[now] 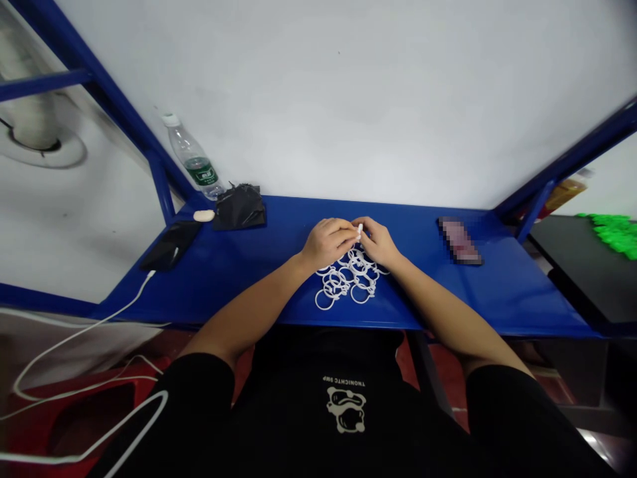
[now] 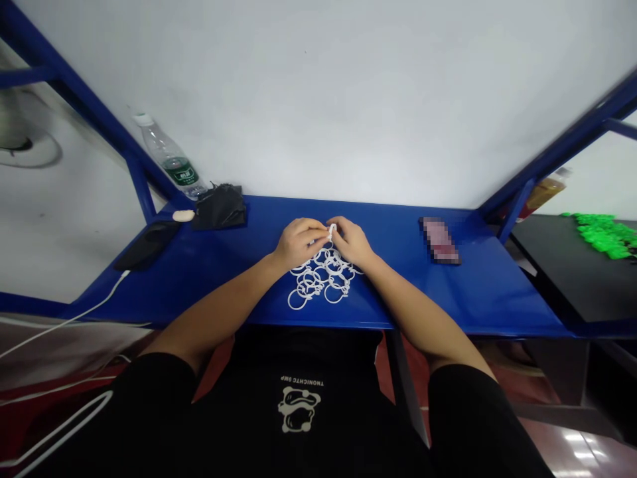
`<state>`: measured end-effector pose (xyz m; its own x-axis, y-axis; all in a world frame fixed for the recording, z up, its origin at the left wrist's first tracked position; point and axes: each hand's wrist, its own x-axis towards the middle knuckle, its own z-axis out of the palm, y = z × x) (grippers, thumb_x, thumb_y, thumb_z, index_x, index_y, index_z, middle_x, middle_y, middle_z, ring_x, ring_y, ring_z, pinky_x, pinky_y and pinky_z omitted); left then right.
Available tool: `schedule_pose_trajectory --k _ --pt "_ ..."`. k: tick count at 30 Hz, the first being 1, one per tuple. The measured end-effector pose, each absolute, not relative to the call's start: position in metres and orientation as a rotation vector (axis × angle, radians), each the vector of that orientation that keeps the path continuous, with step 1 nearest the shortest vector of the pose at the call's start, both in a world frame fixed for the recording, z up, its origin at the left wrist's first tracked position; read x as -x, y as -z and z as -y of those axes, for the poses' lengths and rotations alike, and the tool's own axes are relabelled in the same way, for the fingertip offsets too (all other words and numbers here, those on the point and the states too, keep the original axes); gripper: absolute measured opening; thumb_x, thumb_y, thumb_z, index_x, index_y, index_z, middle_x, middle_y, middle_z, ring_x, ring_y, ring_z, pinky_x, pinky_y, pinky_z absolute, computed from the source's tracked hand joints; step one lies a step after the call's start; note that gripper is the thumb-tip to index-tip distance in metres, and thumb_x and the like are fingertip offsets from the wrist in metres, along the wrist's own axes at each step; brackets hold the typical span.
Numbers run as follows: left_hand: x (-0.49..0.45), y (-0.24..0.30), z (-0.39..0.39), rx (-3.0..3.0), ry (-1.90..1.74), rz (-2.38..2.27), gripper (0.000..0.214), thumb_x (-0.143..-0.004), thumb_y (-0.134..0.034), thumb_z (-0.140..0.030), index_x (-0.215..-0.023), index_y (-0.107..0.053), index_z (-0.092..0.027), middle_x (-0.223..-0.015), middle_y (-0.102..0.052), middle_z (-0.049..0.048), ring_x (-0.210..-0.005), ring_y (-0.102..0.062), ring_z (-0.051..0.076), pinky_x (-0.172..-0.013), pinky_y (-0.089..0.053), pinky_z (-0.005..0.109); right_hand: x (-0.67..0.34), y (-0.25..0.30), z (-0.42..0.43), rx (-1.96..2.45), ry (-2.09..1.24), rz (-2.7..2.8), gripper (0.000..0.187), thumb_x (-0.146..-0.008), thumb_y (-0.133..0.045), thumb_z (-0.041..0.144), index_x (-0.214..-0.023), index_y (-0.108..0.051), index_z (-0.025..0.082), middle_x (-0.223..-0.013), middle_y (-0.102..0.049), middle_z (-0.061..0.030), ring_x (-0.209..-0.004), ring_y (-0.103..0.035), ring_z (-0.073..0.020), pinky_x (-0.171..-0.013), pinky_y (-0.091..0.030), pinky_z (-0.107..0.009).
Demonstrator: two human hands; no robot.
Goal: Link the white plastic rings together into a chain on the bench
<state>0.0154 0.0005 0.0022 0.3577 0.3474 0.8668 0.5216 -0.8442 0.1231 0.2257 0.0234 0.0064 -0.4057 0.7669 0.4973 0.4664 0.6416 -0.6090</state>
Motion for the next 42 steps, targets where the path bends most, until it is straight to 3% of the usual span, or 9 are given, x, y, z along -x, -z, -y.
schedule_pose_trajectory --k 2,4,7,10,21,28,33,38,42 --pt "-0.015 -0.003 -0.001 2.394 1.581 0.850 0.011 -0.107 -0.068 -0.028 -0.106 -0.077 -0.023 -0.106 -0.080 0.0063 -0.097 -0.075 0.019 -0.086 -0.057 0.037 -0.229 -0.008 -0.023 0.884 -0.364 2.053 0.038 -0.107 -0.057 0.055 -0.124 -0.069 0.023 -0.114 -0.076 -0.0102 -0.097 -0.071 -0.0252 -0.090 -0.058 -0.043" --pt "-0.014 -0.002 -0.002 2.382 1.620 0.900 0.010 -0.107 -0.068 -0.029 -0.107 -0.076 -0.023 -0.106 -0.080 0.0059 -0.099 -0.076 0.019 -0.088 -0.057 0.038 -0.232 -0.011 -0.021 0.806 -0.229 2.037 0.035 -0.106 -0.061 0.051 -0.129 -0.069 0.025 -0.118 -0.076 -0.0108 -0.102 -0.071 -0.0271 -0.094 -0.059 -0.048" --pt "-0.012 0.000 -0.005 2.397 1.611 0.946 0.011 -0.108 -0.069 -0.031 -0.106 -0.077 -0.023 -0.104 -0.081 0.0050 -0.099 -0.077 0.019 -0.089 -0.057 0.038 -0.234 -0.015 -0.019 0.686 -0.056 2.036 0.023 -0.106 -0.065 0.042 -0.124 -0.072 0.028 -0.117 -0.077 -0.0094 -0.109 -0.072 -0.0283 -0.097 -0.059 -0.051" --pt "-0.012 0.001 -0.005 2.412 1.593 0.962 0.014 -0.108 -0.068 -0.032 -0.105 -0.078 -0.023 -0.104 -0.082 0.0045 -0.097 -0.078 0.018 -0.088 -0.056 0.038 -0.234 -0.015 -0.019 0.596 0.014 2.074 0.016 -0.106 -0.066 0.034 -0.119 -0.074 0.028 -0.110 -0.079 -0.0075 -0.101 -0.074 -0.0261 -0.090 -0.061 -0.048" --pt "-0.015 0.003 -0.007 2.413 1.654 0.950 0.014 -0.109 -0.066 -0.030 -0.101 -0.075 -0.023 -0.100 -0.082 0.0028 -0.094 -0.077 0.018 -0.089 -0.054 0.038 -0.225 -0.010 -0.015 0.546 0.032 2.019 0.011 -0.104 -0.067 0.025 -0.107 -0.077 0.025 -0.094 -0.081 -0.0059 -0.086 -0.075 -0.0222 -0.078 -0.062 -0.041" --pt "-0.015 0.001 -0.006 2.398 1.595 1.008 0.016 -0.109 -0.065 -0.031 -0.098 -0.074 -0.023 -0.097 -0.081 0.0019 -0.093 -0.075 0.018 -0.094 -0.052 0.041 -0.223 -0.012 -0.016 0.741 -0.119 2.032 0.023 -0.107 -0.059 0.041 -0.100 -0.077 0.028 -0.094 -0.080 -0.0061 -0.087 -0.074 -0.0243 -0.083 -0.061 -0.044" --pt "-0.014 0.006 -0.009 2.343 1.642 1.095 0.016 -0.108 -0.066 -0.034 -0.101 -0.076 -0.024 -0.096 -0.080 0.0030 -0.091 -0.074 0.019 -0.090 -0.054 0.040 -0.223 -0.010 -0.015 0.795 -0.154 2.129 0.035 -0.104 -0.062 0.050 -0.128 -0.073 0.027 -0.107 -0.081 -0.0097 -0.098 -0.074 -0.0288 -0.093 -0.058 -0.048" --pt "-0.014 0.013 -0.013 2.404 1.589 1.187 0.012 -0.107 -0.068 -0.029 -0.102 -0.077 -0.023 -0.096 -0.081 0.0039 -0.090 -0.076 0.020 -0.090 -0.055 0.039 -0.225 -0.003 -0.022 0.884 -0.098 2.167 0.030 -0.107 -0.057 0.040 -0.128 -0.075 0.026 -0.098 -0.080 -0.0085 -0.092 -0.072 -0.0267 -0.091 -0.055 -0.045" --pt "-0.014 0.015 -0.015 2.480 1.479 1.291 0.011 -0.102 -0.074 -0.023 -0.112 -0.078 -0.022 -0.095 -0.081 0.0035 -0.090 -0.076 0.021 -0.091 -0.054 0.040 -0.234 0.000 -0.039 0.943 -0.041 2.200 0.031 -0.107 -0.055 0.034 -0.126 -0.077 0.024 -0.103 -0.081 -0.0108 -0.098 -0.071 -0.0291 -0.093 -0.053 -0.047"
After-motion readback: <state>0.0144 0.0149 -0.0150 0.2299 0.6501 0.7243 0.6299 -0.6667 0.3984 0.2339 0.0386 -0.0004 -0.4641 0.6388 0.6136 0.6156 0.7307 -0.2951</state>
